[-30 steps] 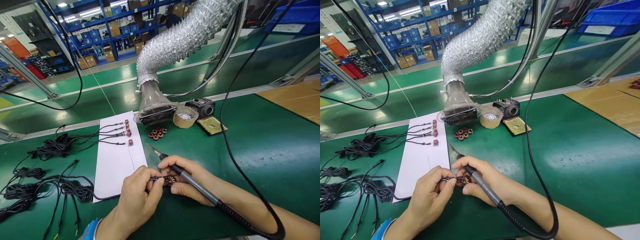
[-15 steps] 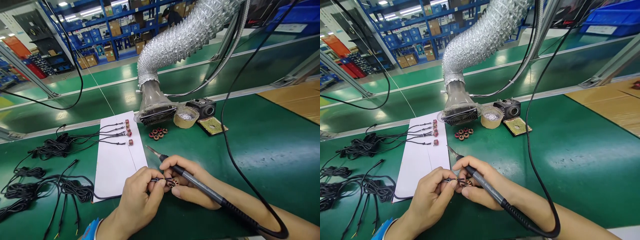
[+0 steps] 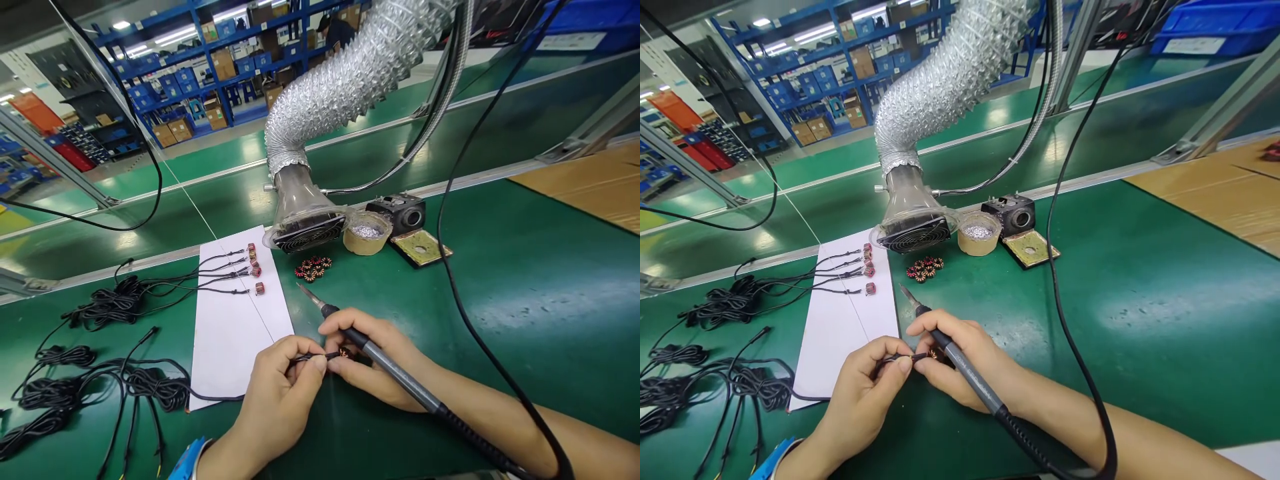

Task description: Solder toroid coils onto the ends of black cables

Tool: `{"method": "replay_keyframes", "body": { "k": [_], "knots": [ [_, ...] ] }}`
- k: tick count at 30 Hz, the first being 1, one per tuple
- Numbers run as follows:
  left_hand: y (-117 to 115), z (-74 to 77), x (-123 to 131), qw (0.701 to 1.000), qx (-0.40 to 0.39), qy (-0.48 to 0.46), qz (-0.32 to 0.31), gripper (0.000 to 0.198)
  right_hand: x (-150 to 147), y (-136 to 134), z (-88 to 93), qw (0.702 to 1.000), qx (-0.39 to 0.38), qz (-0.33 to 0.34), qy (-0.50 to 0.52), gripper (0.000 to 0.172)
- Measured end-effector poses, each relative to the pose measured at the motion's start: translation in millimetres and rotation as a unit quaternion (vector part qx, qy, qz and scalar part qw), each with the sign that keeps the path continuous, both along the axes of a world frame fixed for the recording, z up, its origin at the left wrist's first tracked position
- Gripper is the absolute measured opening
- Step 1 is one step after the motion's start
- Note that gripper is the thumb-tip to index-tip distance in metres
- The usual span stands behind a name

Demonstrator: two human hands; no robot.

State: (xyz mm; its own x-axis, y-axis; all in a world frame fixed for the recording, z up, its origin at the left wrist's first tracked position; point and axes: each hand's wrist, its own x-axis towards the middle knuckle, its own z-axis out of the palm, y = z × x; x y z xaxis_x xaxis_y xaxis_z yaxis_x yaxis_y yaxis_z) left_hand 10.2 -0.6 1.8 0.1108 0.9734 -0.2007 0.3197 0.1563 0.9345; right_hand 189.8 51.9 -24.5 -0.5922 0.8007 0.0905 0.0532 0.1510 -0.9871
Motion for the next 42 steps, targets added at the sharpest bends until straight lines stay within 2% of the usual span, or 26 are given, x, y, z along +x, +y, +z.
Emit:
{"method": "replay_keyframes", "body": {
  "k": [2, 8, 14, 24, 31, 39, 42],
  "knots": [
    [0.8, -0.3, 0.4, 1.0, -0.018, -0.02, 0.003, 0.023, 0.2, -0.7, -1.9, 0.999, 0.032, -0.009, 0.001, 0.03],
    [3.3, 0.2, -0.7, 0.998, -0.05, -0.031, 0.006, 0.023, 0.8, -1.3, -4.0, 0.999, 0.038, -0.025, 0.03, 0.029],
    [6.8, 0.1, -3.1, 0.996, -0.083, -0.045, -0.002, 0.025, 1.5, -0.2, -1.4, 0.996, 0.093, -0.011, 0.004, 0.041],
    [9.7, -0.6, -4.1, 0.991, -0.109, -0.077, -0.025, 0.027, 1.9, -0.9, -0.9, 0.995, 0.099, -0.003, -0.001, 0.039],
    [7.5, -2.0, -3.7, 0.994, -0.097, -0.05, -0.015, 0.025, 2.9, 0.2, 0.1, 0.997, 0.079, -0.016, 0.003, 0.034],
    [8.9, -2.9, -3.8, 0.992, -0.108, -0.05, -0.027, 0.025, 3.5, 1.9, 2.7, 0.99, 0.137, -0.022, -0.02, 0.036],
    [8.3, -3.4, -4.1, 0.992, -0.109, -0.051, -0.024, 0.025, 3.8, 2.6, 3.5, 0.991, 0.132, -0.018, -0.017, 0.036]
  ]
}}
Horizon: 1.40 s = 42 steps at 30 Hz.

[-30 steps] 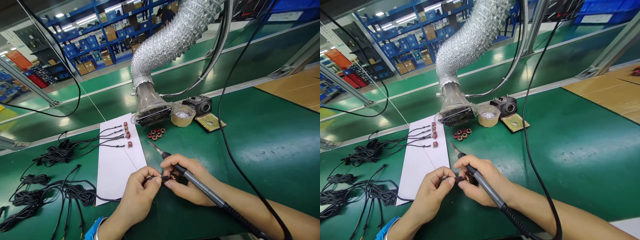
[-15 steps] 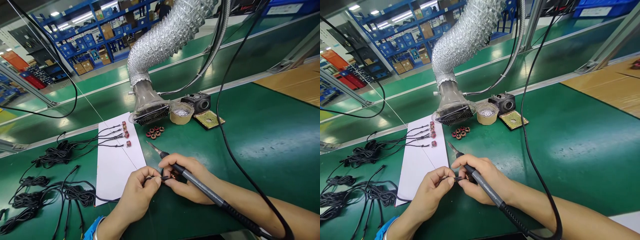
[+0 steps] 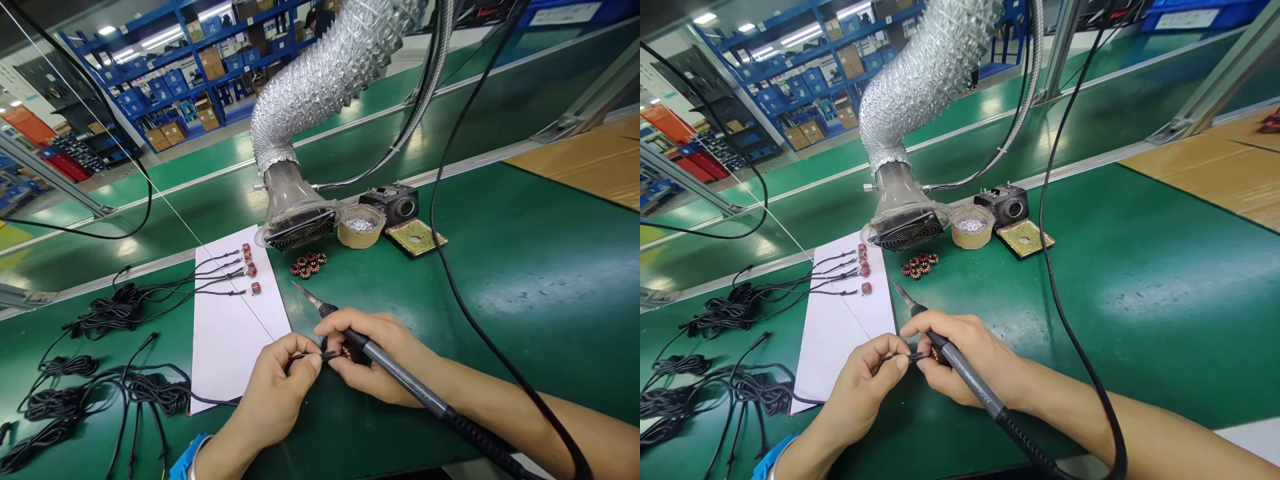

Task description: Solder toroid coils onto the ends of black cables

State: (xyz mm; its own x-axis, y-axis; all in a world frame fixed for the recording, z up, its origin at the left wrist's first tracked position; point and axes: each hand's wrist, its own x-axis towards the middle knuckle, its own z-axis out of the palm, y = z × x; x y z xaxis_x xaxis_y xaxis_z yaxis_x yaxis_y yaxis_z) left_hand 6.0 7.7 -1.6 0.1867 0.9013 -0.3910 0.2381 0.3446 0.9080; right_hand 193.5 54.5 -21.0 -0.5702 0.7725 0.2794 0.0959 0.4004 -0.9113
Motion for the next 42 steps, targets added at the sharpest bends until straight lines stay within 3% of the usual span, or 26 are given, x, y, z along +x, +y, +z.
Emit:
{"method": "replay_keyframes", "body": {
  "k": [14, 19, 23, 31, 42],
  "knots": [
    [-6.6, 3.7, 0.2, 0.993, 0.095, 0.071, -0.012, 0.023, 2.4, -0.7, 0.7, 0.996, -0.088, -0.006, 0.023, 0.034],
    [-9.3, -0.1, -1.2, 0.95, 0.248, 0.189, -0.03, 0.015, 2.8, -0.2, 2.9, 0.993, -0.116, 0.006, 0.024, 0.035],
    [-6.9, -3.2, -0.4, 0.912, 0.351, 0.208, -0.038, 0.013, 2.0, -0.4, 3.2, 0.992, -0.12, 0.004, 0.029, 0.034],
    [-6.0, 0.9, -0.3, 0.907, 0.354, 0.226, -0.019, 0.012, 3.4, 0.3, 1.4, 0.993, -0.116, -0.004, -0.001, 0.044],
    [-4.1, 0.1, -0.6, 0.873, 0.409, 0.263, -0.042, 0.015, 3.6, 0.2, -1.3, 0.994, -0.107, 0.0, -0.005, 0.038]
  ]
}}
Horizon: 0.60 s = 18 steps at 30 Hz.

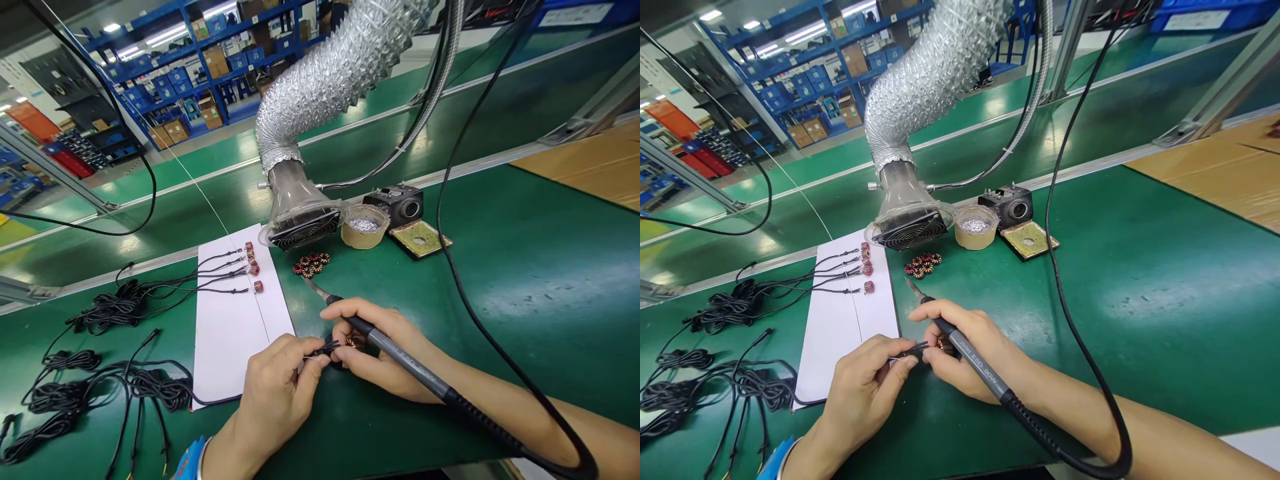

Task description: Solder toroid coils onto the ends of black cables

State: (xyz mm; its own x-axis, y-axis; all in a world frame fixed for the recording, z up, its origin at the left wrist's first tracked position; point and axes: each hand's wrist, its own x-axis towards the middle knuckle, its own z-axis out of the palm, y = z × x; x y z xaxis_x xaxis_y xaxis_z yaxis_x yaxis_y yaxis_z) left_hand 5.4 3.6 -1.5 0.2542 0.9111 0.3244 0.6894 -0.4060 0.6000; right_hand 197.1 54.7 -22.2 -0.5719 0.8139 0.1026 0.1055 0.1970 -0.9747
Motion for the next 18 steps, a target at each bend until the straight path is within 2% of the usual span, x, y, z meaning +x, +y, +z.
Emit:
{"method": "replay_keyframes", "body": {
  "k": [5, 12, 18],
  "knots": [
    [0, 0.9, 1, 1.0, 0.003, 0.015, 0.001, 0.014, -1, 1, -0.9, 0.998, 0.014, -0.035, 0.049, 0.035],
    [1, -8.0, 0, 0.996, 0.079, 0.028, -0.036, 0.018, 0, -2, -1.2, 0.996, 0.035, -0.027, 0.082, 0.03],
    [0, -11.7, -2, 0.994, 0.089, 0.049, -0.038, 0.023, 0, 2, -2.7, 0.993, 0.081, -0.027, 0.081, 0.026]
  ]
}}
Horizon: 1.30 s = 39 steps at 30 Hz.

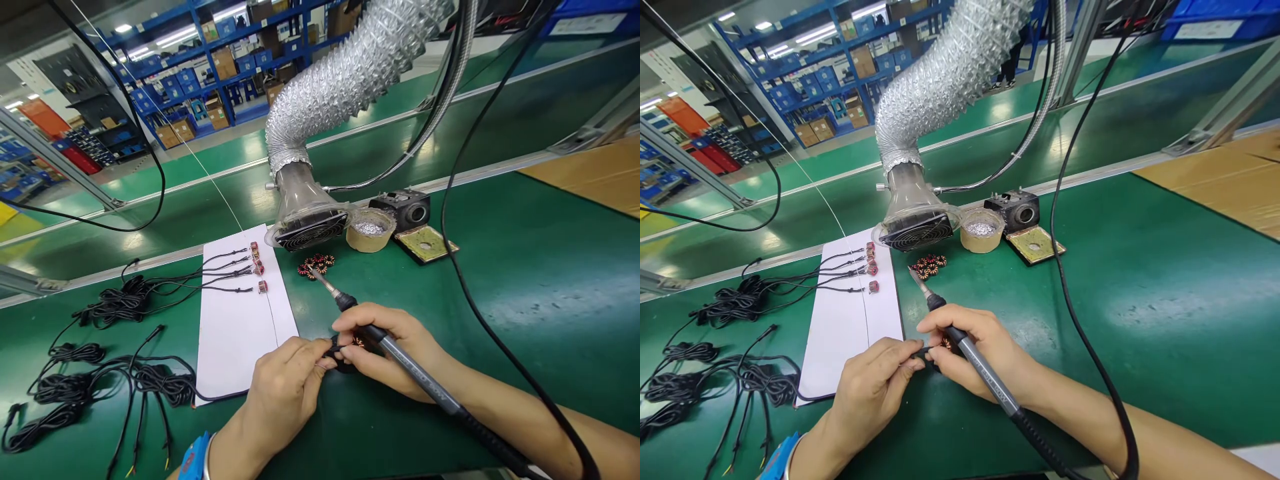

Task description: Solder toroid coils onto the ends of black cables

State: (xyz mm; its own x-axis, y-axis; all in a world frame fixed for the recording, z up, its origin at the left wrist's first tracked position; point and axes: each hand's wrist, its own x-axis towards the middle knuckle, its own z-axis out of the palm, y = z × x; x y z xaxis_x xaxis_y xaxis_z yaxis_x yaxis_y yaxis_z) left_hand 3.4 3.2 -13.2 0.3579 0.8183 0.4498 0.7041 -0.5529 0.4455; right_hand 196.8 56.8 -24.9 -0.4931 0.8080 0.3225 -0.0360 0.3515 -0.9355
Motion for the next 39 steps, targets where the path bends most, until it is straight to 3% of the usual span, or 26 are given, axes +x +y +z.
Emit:
{"method": "replay_keyframes", "body": {
  "k": [4, 10, 13, 18, 23, 26, 30, 32, 34, 36, 39],
  "knots": [
    [-1, 0.0, 0, 1.0, 0.01, 0.001, 0.002, 0.023, 0, 2, 1.1, 0.998, 0.054, -0.007, 0.006, 0.027],
    [-3, 7.1, 5, 0.999, -0.039, -0.015, 0.026, 0.019, 1, -1, 3.8, 0.999, 0.039, 0.01, -0.026, 0.037],
    [-1, 10.7, 6, 0.995, -0.086, -0.037, 0.034, 0.017, 2, -2, 4.1, 0.994, 0.093, 0.015, -0.047, 0.042],
    [1, 13.4, 5, 0.988, -0.136, -0.055, 0.043, 0.017, 2, -1, -0.7, 0.985, 0.156, -0.029, -0.064, 0.038],
    [0, 12.7, 5, 0.977, -0.2, -0.058, 0.054, 0.021, 3, -2, -1.7, 0.967, 0.245, -0.032, -0.068, 0.034],
    [2, 20.7, 0, 0.977, -0.198, -0.067, 0.047, 0.025, 4, -2, -1.5, 0.961, 0.269, -0.024, -0.066, 0.036],
    [-4, 58.1, -33, 0.972, -0.178, -0.037, 0.146, 0.03, 6, 1, -5.0, 0.954, 0.292, -0.032, -0.065, 0.033],
    [-16, 78.7, -61, 0.961, -0.207, 0.039, 0.182, 0.032, 7, 2, -6.9, 0.952, 0.295, -0.034, -0.073, 0.032],
    [-32, 89.8, -95, 0.94, -0.236, 0.132, 0.206, 0.03, 8, 2, -8.7, 0.949, 0.301, -0.041, -0.085, 0.029],
    [-49, 87.5, -128, 0.911, -0.264, 0.213, 0.235, 0.033, 9, 2, -11.0, 0.945, 0.307, -0.058, -0.099, 0.026],
    [-68, 65.4, -166, 0.882, -0.283, 0.277, 0.257, 0.049, 8, 5, -15.6, 0.936, 0.322, -0.081, -0.114, 0.02]
  ]
}}
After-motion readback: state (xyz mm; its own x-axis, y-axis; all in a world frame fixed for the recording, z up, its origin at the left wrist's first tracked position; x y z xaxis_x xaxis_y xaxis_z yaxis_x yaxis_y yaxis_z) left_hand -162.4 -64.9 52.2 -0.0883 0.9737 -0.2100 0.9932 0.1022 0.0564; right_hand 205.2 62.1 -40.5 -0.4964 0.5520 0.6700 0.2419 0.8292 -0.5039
